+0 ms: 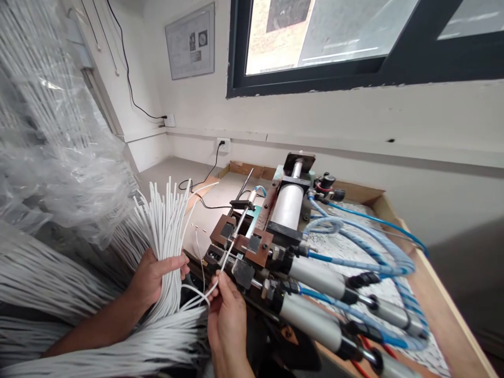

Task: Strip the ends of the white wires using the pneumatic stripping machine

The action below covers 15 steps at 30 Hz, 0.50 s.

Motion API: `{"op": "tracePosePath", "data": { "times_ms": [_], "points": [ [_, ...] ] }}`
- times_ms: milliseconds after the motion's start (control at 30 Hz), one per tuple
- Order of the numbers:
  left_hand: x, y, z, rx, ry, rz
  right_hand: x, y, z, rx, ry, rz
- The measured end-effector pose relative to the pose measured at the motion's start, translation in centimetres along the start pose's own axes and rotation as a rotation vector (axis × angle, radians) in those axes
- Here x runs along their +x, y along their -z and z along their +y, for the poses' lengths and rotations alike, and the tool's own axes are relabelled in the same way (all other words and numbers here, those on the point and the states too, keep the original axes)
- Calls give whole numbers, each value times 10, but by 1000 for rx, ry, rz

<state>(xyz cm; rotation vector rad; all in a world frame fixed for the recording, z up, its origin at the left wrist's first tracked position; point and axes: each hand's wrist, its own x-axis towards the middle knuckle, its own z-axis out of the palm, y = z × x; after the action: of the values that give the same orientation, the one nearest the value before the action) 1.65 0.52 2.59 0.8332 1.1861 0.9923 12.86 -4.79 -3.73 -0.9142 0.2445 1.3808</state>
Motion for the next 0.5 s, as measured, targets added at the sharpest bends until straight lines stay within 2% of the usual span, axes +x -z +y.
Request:
{"op": "tracePosePath", "data": {
  "times_ms": [133, 267, 433, 500],
  "points": [
    [-3, 0, -3, -7, -12, -41, 0, -1, 2, -8, -31, -13],
    [-10, -1, -7, -34, -22, -104, -4, -4, -1, -56, -59, -108],
    [-22, 3, -24, -45, 87, -227, -13, -11, -6, -202, -79, -307],
    [-27, 6, -34, -40, 139, -281, -14, -15, -6, -211, -53, -350]
  ]
}}
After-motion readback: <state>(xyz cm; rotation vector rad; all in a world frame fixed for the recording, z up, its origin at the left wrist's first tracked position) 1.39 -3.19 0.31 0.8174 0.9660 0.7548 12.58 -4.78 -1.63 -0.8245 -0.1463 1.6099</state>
